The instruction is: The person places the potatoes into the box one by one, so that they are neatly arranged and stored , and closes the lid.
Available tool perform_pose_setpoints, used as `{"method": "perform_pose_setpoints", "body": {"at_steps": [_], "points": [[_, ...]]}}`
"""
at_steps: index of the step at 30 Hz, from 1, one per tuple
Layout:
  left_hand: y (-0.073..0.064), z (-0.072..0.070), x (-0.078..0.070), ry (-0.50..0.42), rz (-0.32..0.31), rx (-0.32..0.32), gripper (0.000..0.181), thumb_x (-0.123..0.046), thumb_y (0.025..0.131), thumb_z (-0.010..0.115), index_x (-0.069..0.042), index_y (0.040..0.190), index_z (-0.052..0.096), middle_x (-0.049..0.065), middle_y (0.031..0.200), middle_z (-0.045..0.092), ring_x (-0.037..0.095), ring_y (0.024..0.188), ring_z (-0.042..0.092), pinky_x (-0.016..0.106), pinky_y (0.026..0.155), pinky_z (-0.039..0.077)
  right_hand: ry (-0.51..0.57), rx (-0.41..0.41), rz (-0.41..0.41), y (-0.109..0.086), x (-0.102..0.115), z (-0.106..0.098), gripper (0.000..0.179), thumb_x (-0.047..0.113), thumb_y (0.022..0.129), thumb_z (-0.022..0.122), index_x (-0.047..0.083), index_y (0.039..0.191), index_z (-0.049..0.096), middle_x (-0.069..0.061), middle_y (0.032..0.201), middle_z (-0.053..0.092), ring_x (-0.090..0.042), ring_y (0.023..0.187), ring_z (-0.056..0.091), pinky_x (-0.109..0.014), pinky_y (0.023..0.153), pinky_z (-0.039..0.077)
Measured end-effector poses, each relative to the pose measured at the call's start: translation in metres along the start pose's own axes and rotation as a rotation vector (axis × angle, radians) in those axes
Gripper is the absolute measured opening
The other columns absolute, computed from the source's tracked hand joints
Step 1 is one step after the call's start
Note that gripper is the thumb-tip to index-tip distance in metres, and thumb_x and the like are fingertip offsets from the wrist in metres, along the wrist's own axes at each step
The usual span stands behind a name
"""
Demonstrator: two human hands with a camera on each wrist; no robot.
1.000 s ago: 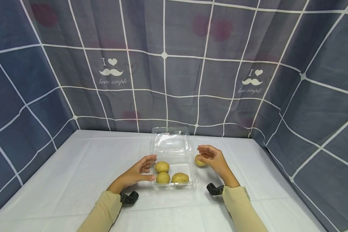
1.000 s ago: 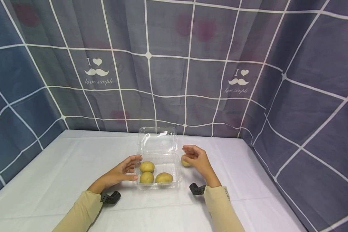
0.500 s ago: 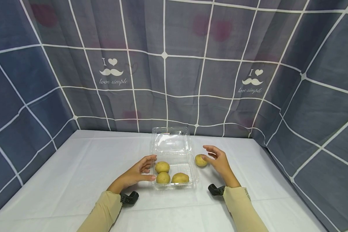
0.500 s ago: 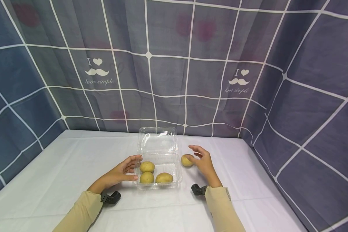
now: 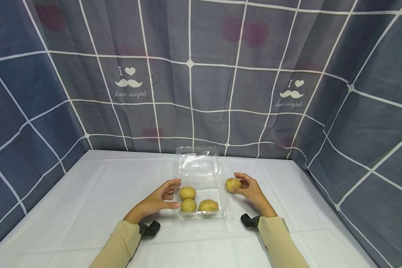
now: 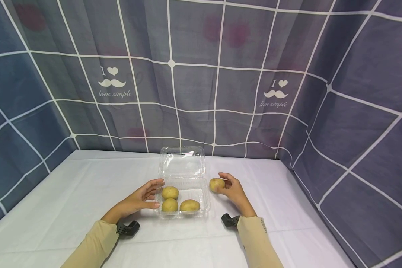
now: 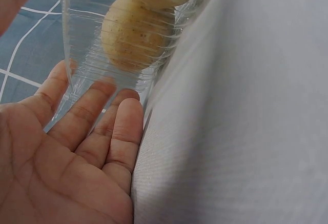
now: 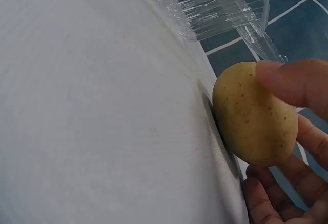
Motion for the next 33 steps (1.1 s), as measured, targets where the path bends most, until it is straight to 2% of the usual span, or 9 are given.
{"method": "perform_pose_setpoints", "body": {"at_steps": [6,13,23,29,33], "points": [[0.0,-0.0007,0.0006,0.002,0.003,-0.002,0.093,-0.014,0.094,0.086,0.007,0.164,0.029,0.033,0.168,0.033,0.053,0.153,0.034,0.05,0.12,0.04,0.016,0.042,0.012,-0.0016,-0.0011,0.0012,0.068,-0.008,0.09,0.08,-0.013,0.151,0.05,-0.034,0.15,0.054,-0.037,0.128,0.061,-0.016,0.096,0.051],[-0.0004,-0.0016,0.0012,0.004,0.015,0.005,0.094,-0.014,0.094,0.086,0.008,0.164,0.028,0.035,0.167,0.033,0.055,0.152,0.033,0.038,0.117,0.043,-0.021,0.046,0.002,-0.002,-0.0002,0.0031,0.063,-0.007,0.09,0.082,-0.014,0.146,0.055,-0.032,0.144,0.06,-0.04,0.131,0.059,-0.017,0.098,0.051],[-0.0003,-0.0015,-0.0003,0.008,0.012,0.0,0.093,-0.014,0.094,0.086,0.009,0.163,0.028,0.034,0.167,0.033,0.055,0.152,0.034,0.056,0.12,0.039,-0.03,-0.004,-0.002,-0.0027,0.0013,0.0042,0.059,-0.007,0.088,0.084,-0.014,0.141,0.06,-0.03,0.139,0.063,-0.035,0.126,0.063,-0.017,0.096,0.051],[0.0004,-0.0012,0.0002,0.007,0.017,0.006,0.093,-0.014,0.094,0.086,0.009,0.163,0.028,0.034,0.167,0.033,0.055,0.152,0.034,0.046,0.119,0.041,-0.029,-0.052,0.002,-0.0019,-0.0015,0.0023,0.059,-0.007,0.085,0.085,-0.013,0.139,0.062,-0.029,0.135,0.065,-0.027,0.114,0.067,-0.017,0.091,0.053],[0.0004,-0.0013,0.0005,0.003,0.012,0.004,0.093,-0.014,0.094,0.086,0.008,0.164,0.028,0.034,0.167,0.033,0.054,0.152,0.034,0.042,0.118,0.042,-0.032,-0.082,0.004,-0.0001,-0.0022,0.0013,0.058,-0.005,0.084,0.086,-0.011,0.137,0.064,-0.025,0.131,0.068,-0.02,0.109,0.065,-0.018,0.09,0.053]]}}
Point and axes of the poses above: each hand's wrist, its own y-axis towards the middle knuckle, its own z-axis out of the palm, x = y × z, the point moved 2 cm from there along y, towards the middle knuckle
